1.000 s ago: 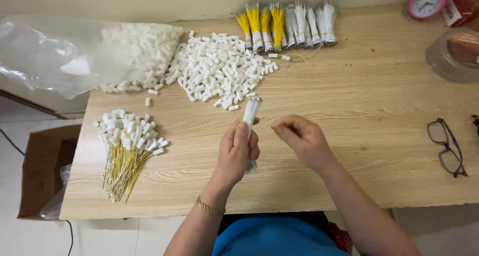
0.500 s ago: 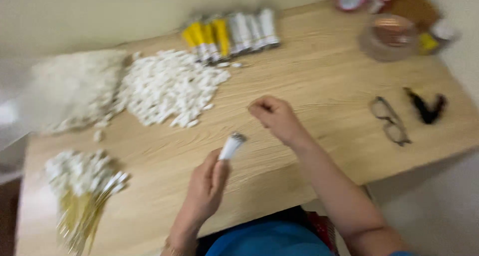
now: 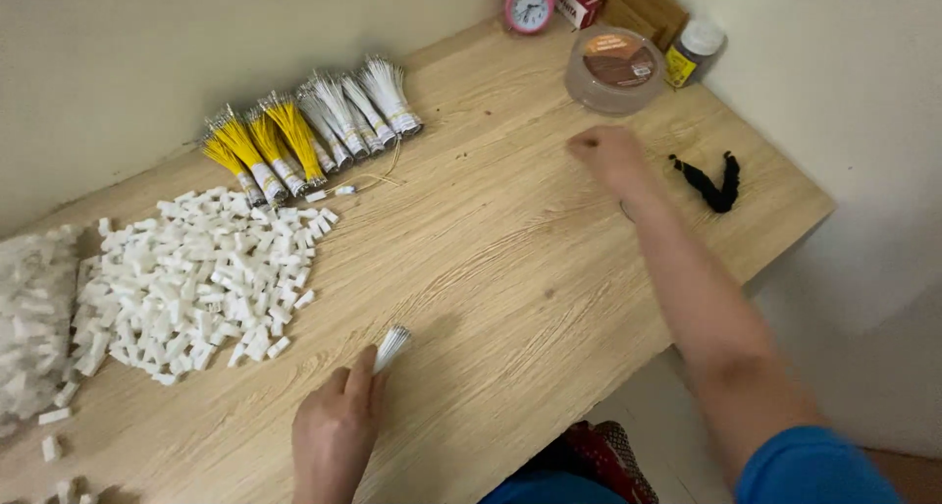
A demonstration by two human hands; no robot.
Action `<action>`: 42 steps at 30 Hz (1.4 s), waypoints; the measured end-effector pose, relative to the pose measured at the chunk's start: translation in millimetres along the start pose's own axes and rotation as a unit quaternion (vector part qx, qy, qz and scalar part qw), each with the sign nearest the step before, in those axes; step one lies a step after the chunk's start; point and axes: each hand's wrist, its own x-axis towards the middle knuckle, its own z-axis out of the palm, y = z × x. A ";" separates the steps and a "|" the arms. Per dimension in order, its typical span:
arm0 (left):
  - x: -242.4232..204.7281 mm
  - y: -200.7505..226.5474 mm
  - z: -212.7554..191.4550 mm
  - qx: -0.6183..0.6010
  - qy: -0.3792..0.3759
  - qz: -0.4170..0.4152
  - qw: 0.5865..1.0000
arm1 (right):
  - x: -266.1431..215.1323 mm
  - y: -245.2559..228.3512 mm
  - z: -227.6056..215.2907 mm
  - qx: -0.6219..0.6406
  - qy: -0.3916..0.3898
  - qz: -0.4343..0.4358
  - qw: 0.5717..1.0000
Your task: Assembling white plastic sleeves onto the ends of thin wires
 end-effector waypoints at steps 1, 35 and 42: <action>4.8 0.5 0.5 0.000 -0.003 -0.003 1.000 | 17.0 21.0 -6.2 0.000 -0.005 0.001 1.000; -81.0 -39.4 8.0 -0.090 0.120 -0.189 0.971 | -245.3 -158.4 217.5 -0.116 -0.135 -0.592 0.786; -58.2 -65.2 13.1 -0.118 0.165 -0.179 0.963 | -215.3 -112.3 194.2 -0.097 -0.090 -0.592 0.795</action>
